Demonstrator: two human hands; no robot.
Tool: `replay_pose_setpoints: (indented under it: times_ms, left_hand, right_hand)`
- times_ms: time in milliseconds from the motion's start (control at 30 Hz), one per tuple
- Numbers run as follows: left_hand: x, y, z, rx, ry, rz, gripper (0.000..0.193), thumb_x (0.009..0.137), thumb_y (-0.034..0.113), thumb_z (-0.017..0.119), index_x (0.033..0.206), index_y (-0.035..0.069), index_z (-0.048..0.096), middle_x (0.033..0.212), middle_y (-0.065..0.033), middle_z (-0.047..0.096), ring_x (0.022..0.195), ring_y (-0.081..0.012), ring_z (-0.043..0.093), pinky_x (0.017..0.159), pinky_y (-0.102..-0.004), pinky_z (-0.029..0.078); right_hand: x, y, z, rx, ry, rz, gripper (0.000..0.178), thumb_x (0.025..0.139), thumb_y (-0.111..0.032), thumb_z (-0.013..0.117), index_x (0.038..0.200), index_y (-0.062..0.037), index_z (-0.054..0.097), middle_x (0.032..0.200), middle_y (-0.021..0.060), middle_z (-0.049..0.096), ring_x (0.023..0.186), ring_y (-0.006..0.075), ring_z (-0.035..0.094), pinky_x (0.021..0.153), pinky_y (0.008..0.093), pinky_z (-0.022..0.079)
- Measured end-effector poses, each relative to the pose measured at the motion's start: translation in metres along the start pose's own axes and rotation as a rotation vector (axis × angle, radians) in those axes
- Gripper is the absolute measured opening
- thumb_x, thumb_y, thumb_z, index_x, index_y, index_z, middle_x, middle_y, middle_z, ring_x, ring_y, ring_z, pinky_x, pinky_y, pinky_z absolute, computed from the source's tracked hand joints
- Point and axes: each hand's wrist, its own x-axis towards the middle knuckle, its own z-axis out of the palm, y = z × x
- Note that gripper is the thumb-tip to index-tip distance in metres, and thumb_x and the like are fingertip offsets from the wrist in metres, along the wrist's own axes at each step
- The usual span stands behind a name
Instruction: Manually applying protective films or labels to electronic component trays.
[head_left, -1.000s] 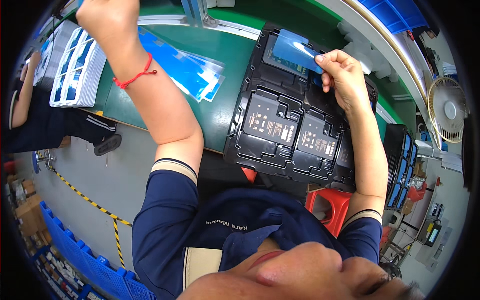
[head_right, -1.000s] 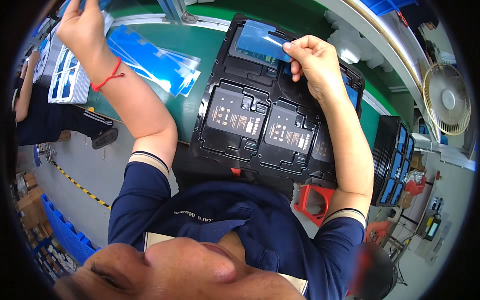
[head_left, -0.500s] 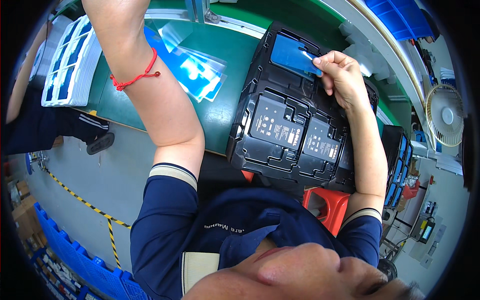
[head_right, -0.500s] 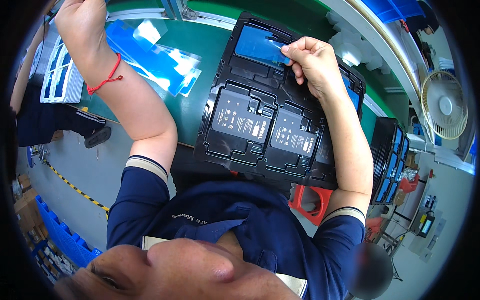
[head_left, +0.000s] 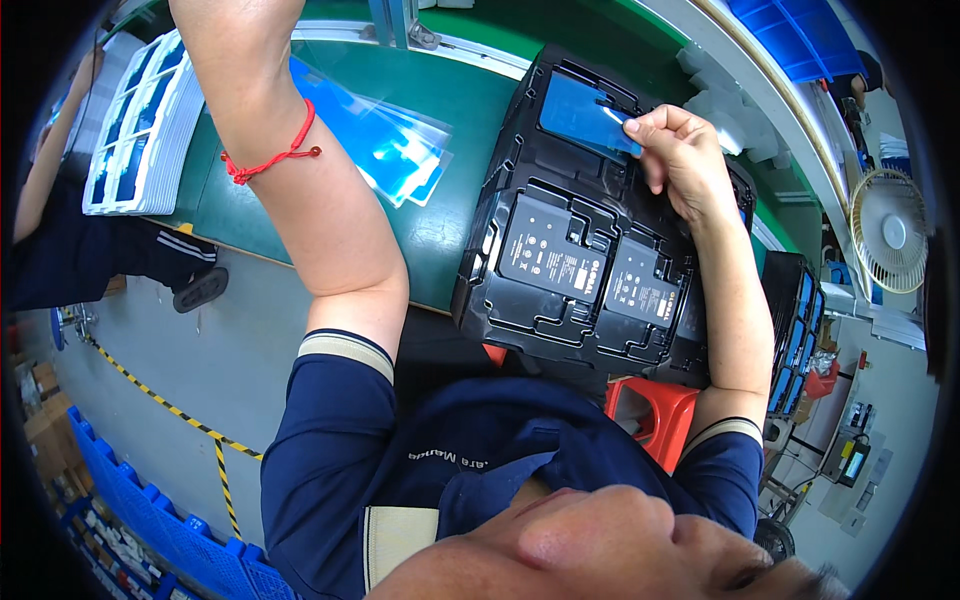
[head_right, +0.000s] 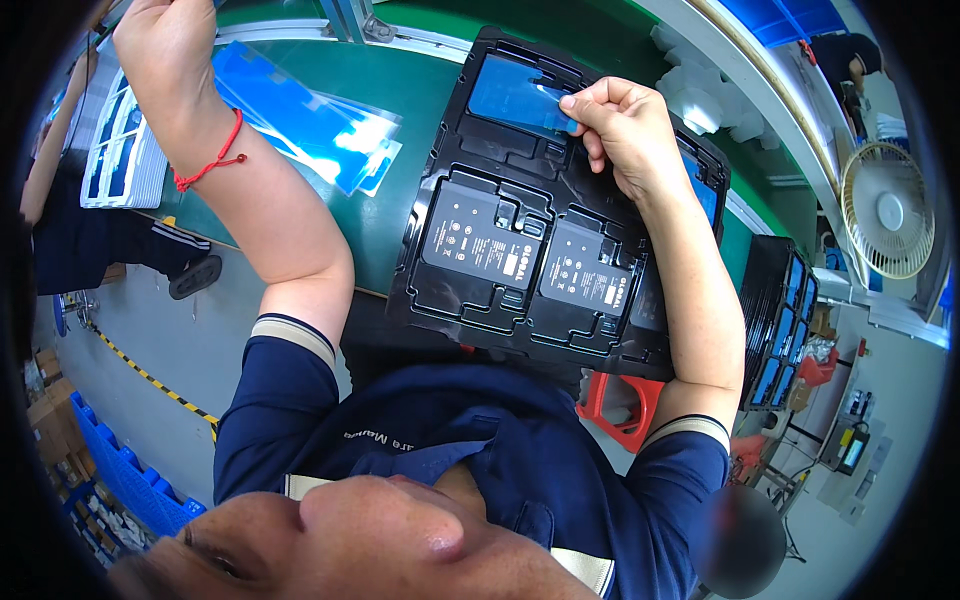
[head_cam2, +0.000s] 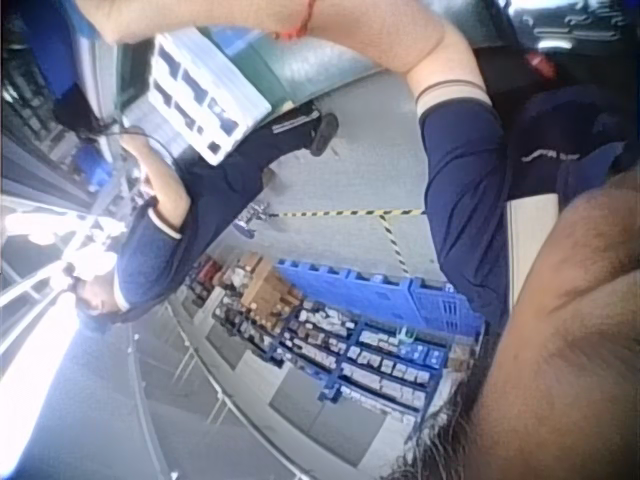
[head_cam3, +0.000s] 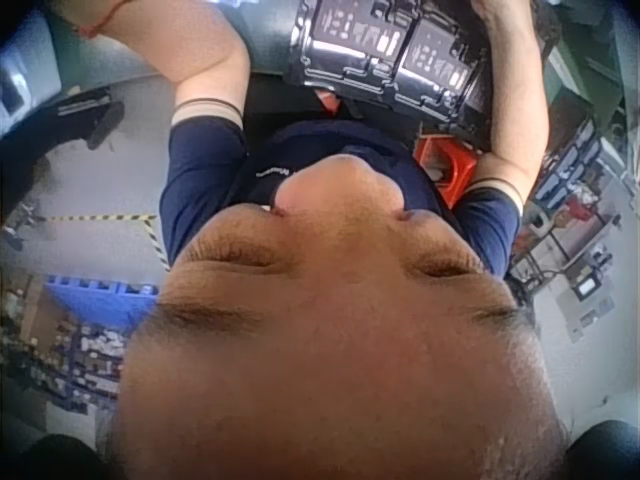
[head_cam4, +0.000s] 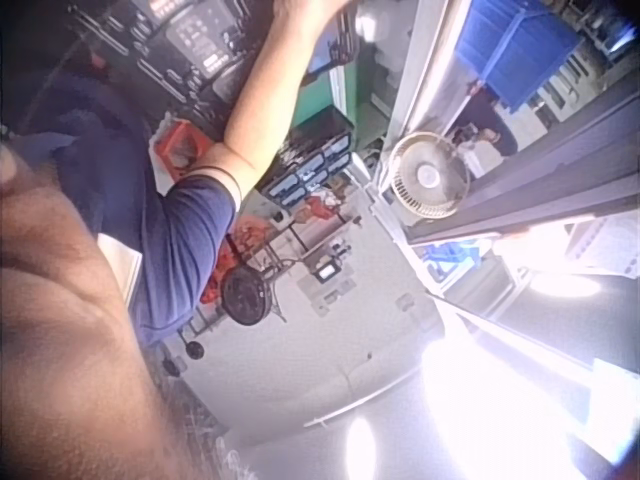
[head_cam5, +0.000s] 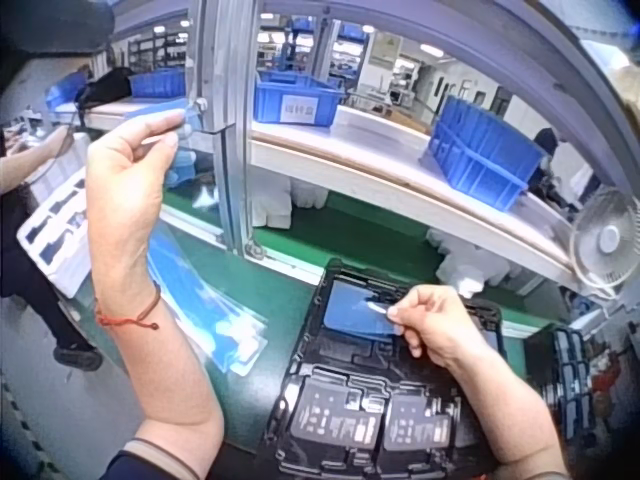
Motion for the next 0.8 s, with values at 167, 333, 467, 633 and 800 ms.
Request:
replay_pose_setpoints:
  times_ms: [167, 333, 467, 633, 800]
  left_hand:
    - [-0.001, 0.000, 0.000, -0.013, -0.012, -0.004, 0.022, 0.084, -0.002, 0.057, 0.104, -0.003, 0.065, 0.084, 0.0013, 0.063, 0.069, -0.0024, 0.051, 0.061, -0.0157, 0.039]
    - [-0.002, 0.004, 0.003, 0.001, -0.002, 0.001, 0.022, 0.084, -0.002, 0.057, 0.104, -0.004, 0.065, 0.084, 0.0013, 0.063, 0.069, -0.0027, 0.051, 0.061, -0.0158, 0.039]
    - [-0.004, 0.012, 0.006, 0.071, 0.015, -0.011, 0.022, 0.084, -0.002, 0.057, 0.104, -0.004, 0.065, 0.084, 0.0012, 0.063, 0.069, -0.0030, 0.052, 0.061, -0.0163, 0.040]
    - [-0.006, 0.008, 0.005, 0.096, 0.000, 0.006, 0.022, 0.084, -0.002, 0.057, 0.104, -0.004, 0.065, 0.083, 0.0012, 0.063, 0.069, -0.0027, 0.051, 0.061, -0.0163, 0.040]
    - [-0.007, 0.007, 0.007, 0.125, -0.026, 0.009, 0.021, 0.085, 0.000, 0.058, 0.104, -0.004, 0.065, 0.082, 0.0020, 0.062, 0.068, -0.0021, 0.050, 0.061, -0.0158, 0.039]
  right_hand:
    - [0.000, 0.000, 0.001, -0.020, 0.004, -0.004, 0.013, 0.080, -0.006, 0.069, 0.075, 0.0004, 0.059, 0.060, 0.0047, 0.056, 0.039, 0.0045, 0.046, 0.033, 0.0185, 0.037]
    - [-0.001, -0.003, 0.004, -0.088, 0.029, -0.003, 0.012, 0.080, -0.007, 0.068, 0.075, 0.0001, 0.060, 0.058, 0.0044, 0.056, 0.040, 0.0045, 0.046, 0.034, 0.0188, 0.037]
    - [-0.003, -0.003, 0.007, -0.145, 0.048, -0.026, 0.012, 0.080, -0.008, 0.067, 0.074, -0.0007, 0.060, 0.058, 0.0039, 0.057, 0.041, 0.0044, 0.047, 0.035, 0.0188, 0.038]
    - [-0.006, -0.001, 0.012, -0.299, 0.092, -0.052, 0.012, 0.079, -0.010, 0.067, 0.072, -0.0026, 0.061, 0.058, 0.0024, 0.057, 0.042, 0.0049, 0.048, 0.036, 0.0192, 0.039]
    - [-0.005, 0.002, 0.015, -0.506, 0.173, -0.114, 0.013, 0.076, -0.012, 0.069, 0.072, -0.0013, 0.063, 0.056, 0.0021, 0.058, 0.047, 0.0065, 0.055, 0.042, 0.0218, 0.045]
